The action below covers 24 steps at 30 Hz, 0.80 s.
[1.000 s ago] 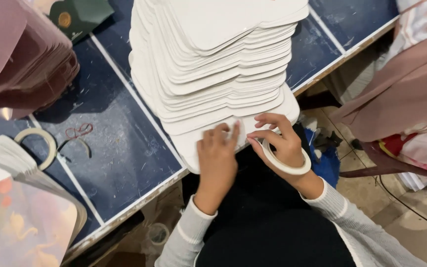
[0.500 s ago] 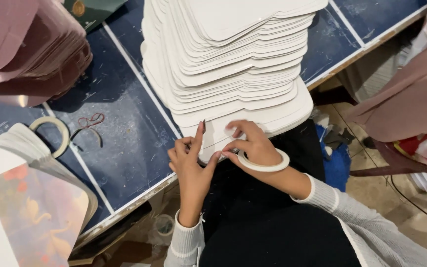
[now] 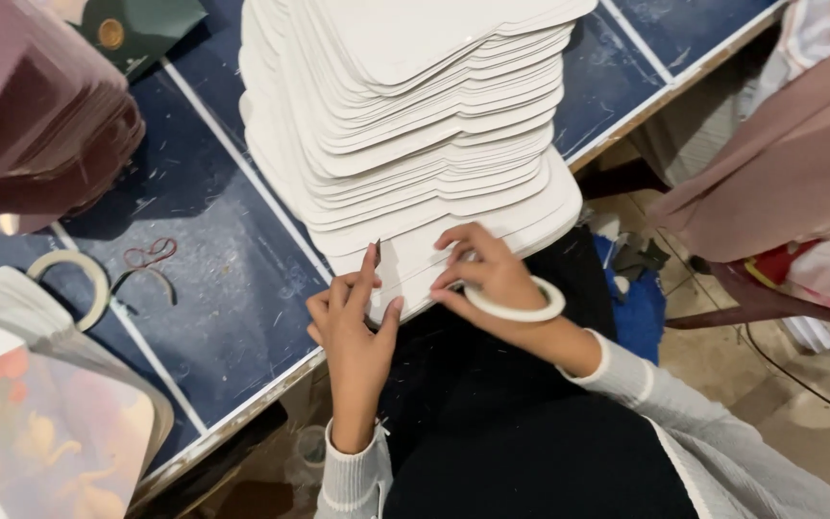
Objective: Applying double-sided tape to the edges of paper cards in a repetitive assembly process.
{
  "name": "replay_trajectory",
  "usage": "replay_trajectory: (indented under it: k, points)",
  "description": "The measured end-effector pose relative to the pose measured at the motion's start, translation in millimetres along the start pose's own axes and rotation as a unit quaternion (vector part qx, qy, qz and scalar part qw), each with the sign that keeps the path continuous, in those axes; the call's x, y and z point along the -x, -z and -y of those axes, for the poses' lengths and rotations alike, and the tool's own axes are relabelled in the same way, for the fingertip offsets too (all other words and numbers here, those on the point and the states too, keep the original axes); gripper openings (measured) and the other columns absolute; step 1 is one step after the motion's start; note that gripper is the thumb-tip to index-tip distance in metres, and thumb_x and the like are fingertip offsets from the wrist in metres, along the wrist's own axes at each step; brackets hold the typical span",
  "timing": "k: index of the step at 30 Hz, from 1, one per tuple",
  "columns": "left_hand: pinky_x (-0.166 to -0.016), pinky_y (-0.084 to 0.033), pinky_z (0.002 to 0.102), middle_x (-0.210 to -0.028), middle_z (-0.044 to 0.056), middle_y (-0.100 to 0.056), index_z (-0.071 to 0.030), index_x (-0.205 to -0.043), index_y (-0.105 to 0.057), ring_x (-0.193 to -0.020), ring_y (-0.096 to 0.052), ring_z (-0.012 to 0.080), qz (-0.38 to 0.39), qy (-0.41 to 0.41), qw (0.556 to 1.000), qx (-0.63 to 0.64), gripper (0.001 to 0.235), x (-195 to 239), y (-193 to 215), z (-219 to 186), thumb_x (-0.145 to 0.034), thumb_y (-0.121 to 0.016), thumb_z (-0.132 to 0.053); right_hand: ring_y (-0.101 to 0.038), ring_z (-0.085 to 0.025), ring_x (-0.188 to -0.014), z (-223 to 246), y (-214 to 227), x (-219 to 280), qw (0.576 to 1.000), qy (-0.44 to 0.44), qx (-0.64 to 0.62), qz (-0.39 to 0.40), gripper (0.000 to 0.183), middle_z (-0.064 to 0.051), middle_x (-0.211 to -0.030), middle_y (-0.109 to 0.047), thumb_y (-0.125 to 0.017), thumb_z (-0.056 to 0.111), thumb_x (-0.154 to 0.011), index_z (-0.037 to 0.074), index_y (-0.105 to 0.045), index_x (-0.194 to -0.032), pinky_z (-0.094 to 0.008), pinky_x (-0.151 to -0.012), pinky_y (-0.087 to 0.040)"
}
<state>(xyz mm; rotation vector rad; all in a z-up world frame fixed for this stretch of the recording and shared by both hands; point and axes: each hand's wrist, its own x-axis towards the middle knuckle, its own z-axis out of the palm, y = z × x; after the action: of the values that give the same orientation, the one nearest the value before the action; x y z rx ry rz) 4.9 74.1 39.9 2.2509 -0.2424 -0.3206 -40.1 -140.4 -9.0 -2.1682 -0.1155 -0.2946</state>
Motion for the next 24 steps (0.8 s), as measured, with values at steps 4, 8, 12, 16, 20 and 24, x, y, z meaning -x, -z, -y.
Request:
replay_trajectory:
  k: [4, 8, 12, 16, 20, 24]
  points:
    - [-0.094, -0.024, 0.051, -0.116, 0.009, -0.064, -0.019, -0.162, -0.059, -0.111, -0.04, 0.0338, -0.002, 0.002, 1.0, 0.021, 0.073, 5.1, 1.1, 5.0, -0.093, -0.082, -0.017, -0.074, -0.022, -0.103, 15.3, -15.1, -6.4, 1.0, 0.003, 0.012, 0.008, 0.011, -0.002, -0.127, -0.068, -0.09, 0.021, -0.085, 0.018, -0.081, -0.088, -0.037, -0.09, -0.052]
    - [-0.095, -0.024, 0.049, -0.114, 0.007, -0.063, -0.019, -0.163, -0.058, -0.111, -0.04, 0.0319, -0.012, 0.003, 0.999, 0.032, 0.075, 3.9, -5.3, 9.3, -0.093, -0.084, -0.022, -0.071, -0.021, -0.102, 16.5, -24.2, -4.6, 0.994, 0.035, 0.101, 0.001, 0.01, -0.001, -0.124, -0.068, -0.088, 0.021, -0.085, 0.017, -0.078, -0.085, -0.038, -0.087, -0.049]
    - [-0.095, -0.024, 0.049, -0.114, 0.004, -0.062, -0.023, -0.162, -0.059, -0.11, -0.039, 0.031, -0.02, 0.0, 1.0, 0.014, 0.078, 3.0, -10.8, 12.0, -0.09, -0.087, -0.025, -0.072, -0.031, -0.089, 17.1, -13.6, -4.7, 0.986, 0.069, 0.15, -0.002, 0.026, -0.011, -0.106, -0.07, -0.086, 0.025, -0.091, 0.006, -0.075, -0.077, -0.04, -0.081, -0.054]
    - [-0.095, -0.023, 0.049, -0.113, 0.004, -0.06, -0.024, -0.163, -0.059, -0.111, -0.037, 0.0309, -0.022, 0.0, 1.0, 0.016, 0.078, 2.5, -14.5, 13.4, -0.09, -0.088, -0.026, -0.074, -0.039, -0.103, 7.9, 44.2, -7.8, 0.996, -0.068, 0.061, 0.002, 0.012, -0.014, -0.134, -0.064, -0.082, 0.018, -0.091, 0.007, -0.08, -0.09, -0.048, -0.092, -0.059]
    - [-0.093, -0.023, 0.053, -0.115, 0.008, -0.059, -0.023, -0.16, -0.062, -0.11, -0.037, 0.0357, -0.043, -0.038, 0.996, -0.071, 0.076, -0.4, -22.3, 2.7, -0.089, -0.088, -0.021, -0.075, -0.036, -0.106, -15.4, 61.0, -5.3, 0.988, -0.126, 0.077, -0.042, 0.014, -0.012, -0.133, -0.064, -0.088, 0.014, -0.087, 0.003, -0.08, -0.087, -0.044, -0.095, -0.06]
    - [-0.091, -0.025, 0.059, -0.119, 0.013, -0.057, -0.024, -0.157, -0.064, -0.111, -0.038, 0.0428, -0.044, -0.095, 0.989, -0.103, 0.079, -18.0, -42.6, -13.7, -0.083, -0.092, -0.024, -0.076, -0.033, -0.105, -3.2, 61.5, -8.0, 0.984, -0.148, 0.088, -0.051, 0.013, -0.011, -0.133, -0.064, -0.09, 0.01, -0.085, 0.001, -0.08, -0.085, -0.044, -0.095, -0.061]
